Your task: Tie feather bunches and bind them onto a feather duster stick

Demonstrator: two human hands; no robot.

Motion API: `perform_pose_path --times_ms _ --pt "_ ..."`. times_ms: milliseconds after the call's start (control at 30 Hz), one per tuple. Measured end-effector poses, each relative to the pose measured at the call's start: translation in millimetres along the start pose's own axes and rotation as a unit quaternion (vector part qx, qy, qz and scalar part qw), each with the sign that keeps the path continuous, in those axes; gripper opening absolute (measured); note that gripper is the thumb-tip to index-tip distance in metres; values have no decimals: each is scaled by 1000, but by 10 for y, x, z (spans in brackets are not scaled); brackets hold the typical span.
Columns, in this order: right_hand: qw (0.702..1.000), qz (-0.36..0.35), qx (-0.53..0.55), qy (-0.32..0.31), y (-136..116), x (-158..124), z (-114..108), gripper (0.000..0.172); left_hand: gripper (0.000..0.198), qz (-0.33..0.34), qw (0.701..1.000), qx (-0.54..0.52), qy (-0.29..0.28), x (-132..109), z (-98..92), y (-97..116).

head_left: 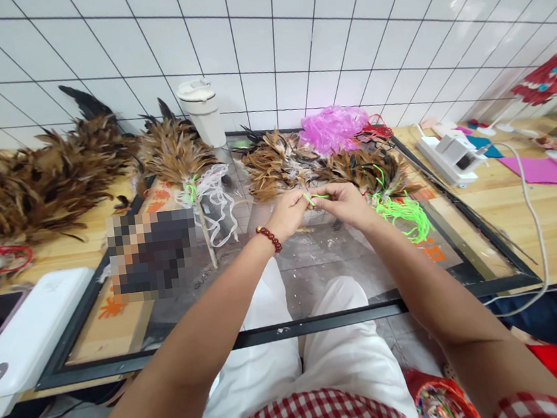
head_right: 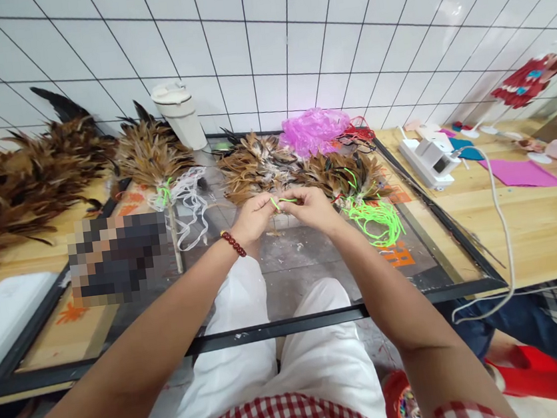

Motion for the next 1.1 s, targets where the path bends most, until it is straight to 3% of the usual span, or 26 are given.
perform_pose_path --times_ms 133,267,433,500,633,800,1000,1100 --pt "993 -75 -67 61 -122 -36 -63 21 26 -35 998 -51 10 -6 2 5" --pt "978 -162 -110 69 -262 -74 -74 15 24 -101 978 -180 21 -18 13 -3" --pt "978 -144 -127 81 -231 -69 -112 14 19 -126 953 -275 33 -17 3 -24" --pt "984 -120 -116 66 -176 -54 -109 21 19 -119 953 -278 33 -9 -2 -40" --pt "993 -76 -83 24 -72 -23 -77 20 18 -83 973 -213 28 6 -30 -39" --pt "991 -63 -100 65 -79 -47 -72 18 10 37 996 -19 76 -1 -139 122" --pt "989 -76 -101 70 -115 -90 42 16 13 133 969 181 102 -85 -132 246" --pt "994 -80 -66 47 -133 -90 74 21 21 118 960 238 87 -113 -113 255"
Point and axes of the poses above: each hand's wrist, its own x-axis towards the middle knuckle, its own z-axis out of the palm, y = z × x, the point moved 5 cm from there along x, towards the middle knuckle, and after that the axes turned 7 degrees about -y, right-handed, at the moved point
